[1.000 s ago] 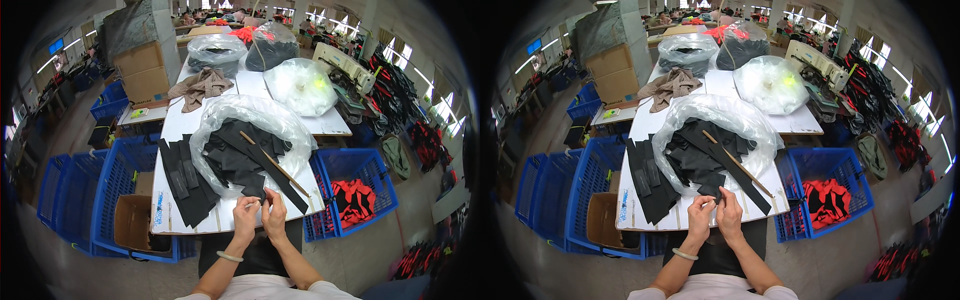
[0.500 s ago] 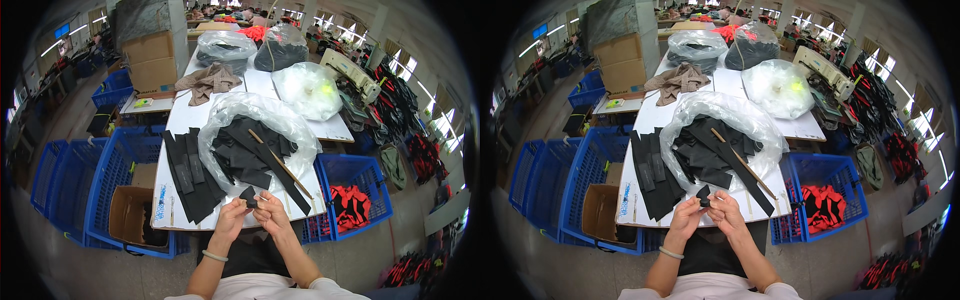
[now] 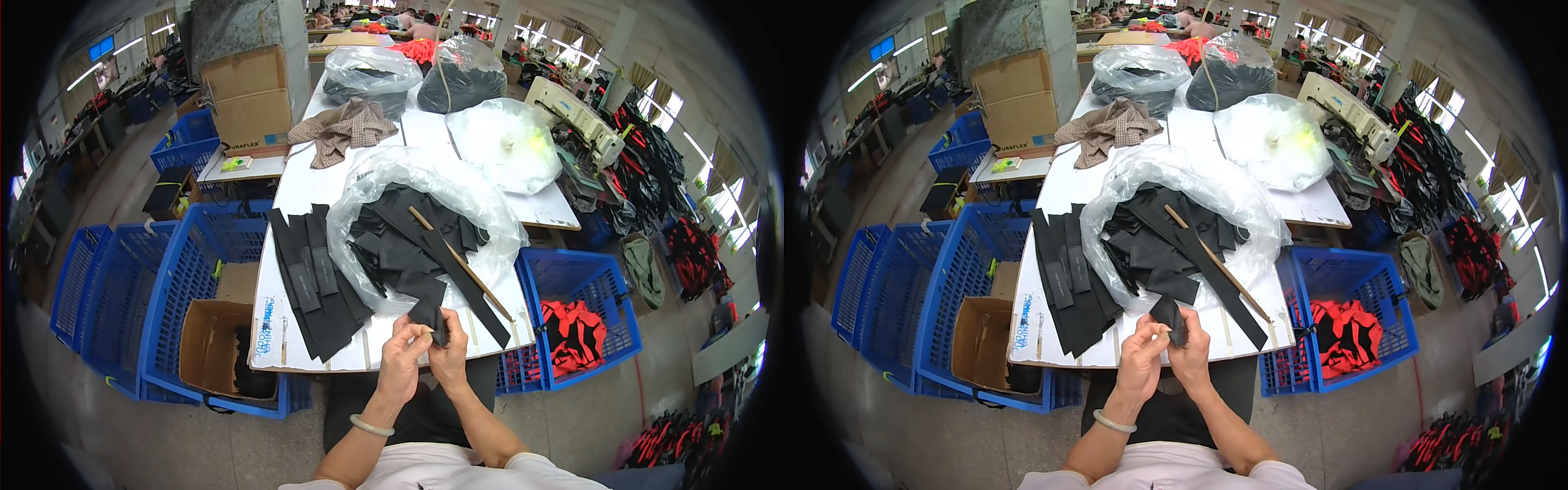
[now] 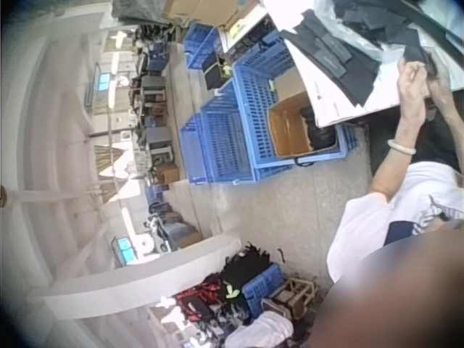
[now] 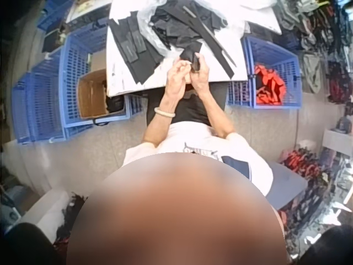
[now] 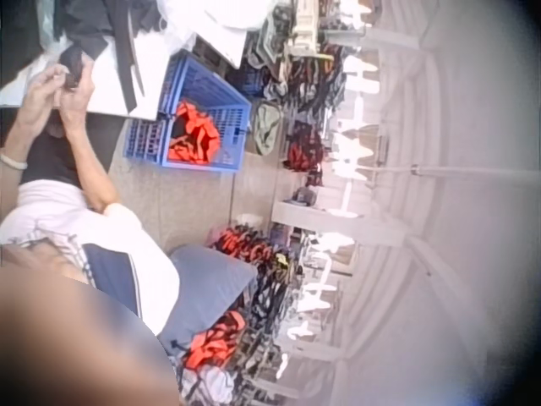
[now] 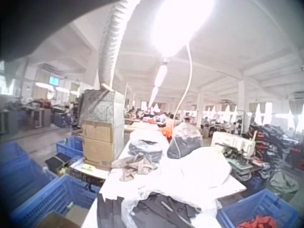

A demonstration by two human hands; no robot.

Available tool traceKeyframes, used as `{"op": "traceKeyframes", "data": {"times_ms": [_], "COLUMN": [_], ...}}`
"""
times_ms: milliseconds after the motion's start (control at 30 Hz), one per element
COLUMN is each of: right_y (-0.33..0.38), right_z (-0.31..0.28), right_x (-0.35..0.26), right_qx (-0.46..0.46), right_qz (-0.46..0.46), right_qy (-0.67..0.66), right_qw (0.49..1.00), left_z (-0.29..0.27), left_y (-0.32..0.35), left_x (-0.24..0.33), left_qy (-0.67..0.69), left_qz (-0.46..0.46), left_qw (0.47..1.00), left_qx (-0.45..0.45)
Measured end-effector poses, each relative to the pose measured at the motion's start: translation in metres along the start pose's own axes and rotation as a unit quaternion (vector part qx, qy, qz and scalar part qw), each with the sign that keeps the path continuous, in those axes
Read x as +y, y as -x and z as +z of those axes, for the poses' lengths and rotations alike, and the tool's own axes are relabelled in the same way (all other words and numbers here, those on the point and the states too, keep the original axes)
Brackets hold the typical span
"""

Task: Preparing and folding black fabric straps at an industrial workbench.

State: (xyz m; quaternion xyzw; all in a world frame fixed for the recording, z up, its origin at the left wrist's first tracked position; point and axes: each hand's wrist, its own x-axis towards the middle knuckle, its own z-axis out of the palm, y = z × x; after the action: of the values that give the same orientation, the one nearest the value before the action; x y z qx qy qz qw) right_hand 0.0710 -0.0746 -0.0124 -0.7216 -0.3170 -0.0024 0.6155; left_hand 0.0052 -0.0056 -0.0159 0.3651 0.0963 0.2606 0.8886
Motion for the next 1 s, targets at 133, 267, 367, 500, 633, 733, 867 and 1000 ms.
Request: {"op": "traceKeyframes", "data": {"times_ms": [133, 267, 367, 500, 633, 733, 867, 1000], "right_y": [-0.011, -0.003, -0.002, -0.008, -0.007, -0.004, 0.001, 0.0], "right_z": [-0.014, -0.017, -0.021, -0.031, -0.037, -0.036, -0.036, -0.035], "right_x": [-0.012, -0.006, -0.005, -0.014, -0.009, -0.02, -0.012, -0.014], "right_qx": [-0.049, -0.092, -0.076, -0.057, -0.02, -0.013, 0.027, 0.023], "right_qz": [0.121, 0.12, 0.126, 0.159, 0.123, 0.061, 0.049, 0.007], "right_qy": [-0.297, -0.265, -0.268, -0.365, -0.288, -0.187, -0.107, -0.144], "right_qw": [0.946, 0.952, 0.952, 0.915, 0.949, 0.98, 0.993, 0.989], "left_z": [-0.006, -0.009, -0.002, -0.002, 0.006, 0.007, 0.014, 0.02], "left_y": [-0.014, -0.014, -0.01, -0.009, -0.006, -0.007, -0.005, -0.003], "left_x": [0.006, 0.003, -0.002, -0.007, -0.014, -0.015, -0.015, -0.018], "left_qy": [0.066, 0.134, 0.115, 0.056, 0.082, 0.137, 0.133, 0.072], "left_qz": [0.038, -0.001, 0.007, 0.046, 0.008, -0.024, -0.02, 0.038], "left_qw": [0.997, 0.991, 0.993, 0.997, 0.996, 0.989, 0.991, 0.997], "left_qx": [0.024, 0.011, 0.01, 0.021, 0.042, 0.046, 0.004, 0.011]}}
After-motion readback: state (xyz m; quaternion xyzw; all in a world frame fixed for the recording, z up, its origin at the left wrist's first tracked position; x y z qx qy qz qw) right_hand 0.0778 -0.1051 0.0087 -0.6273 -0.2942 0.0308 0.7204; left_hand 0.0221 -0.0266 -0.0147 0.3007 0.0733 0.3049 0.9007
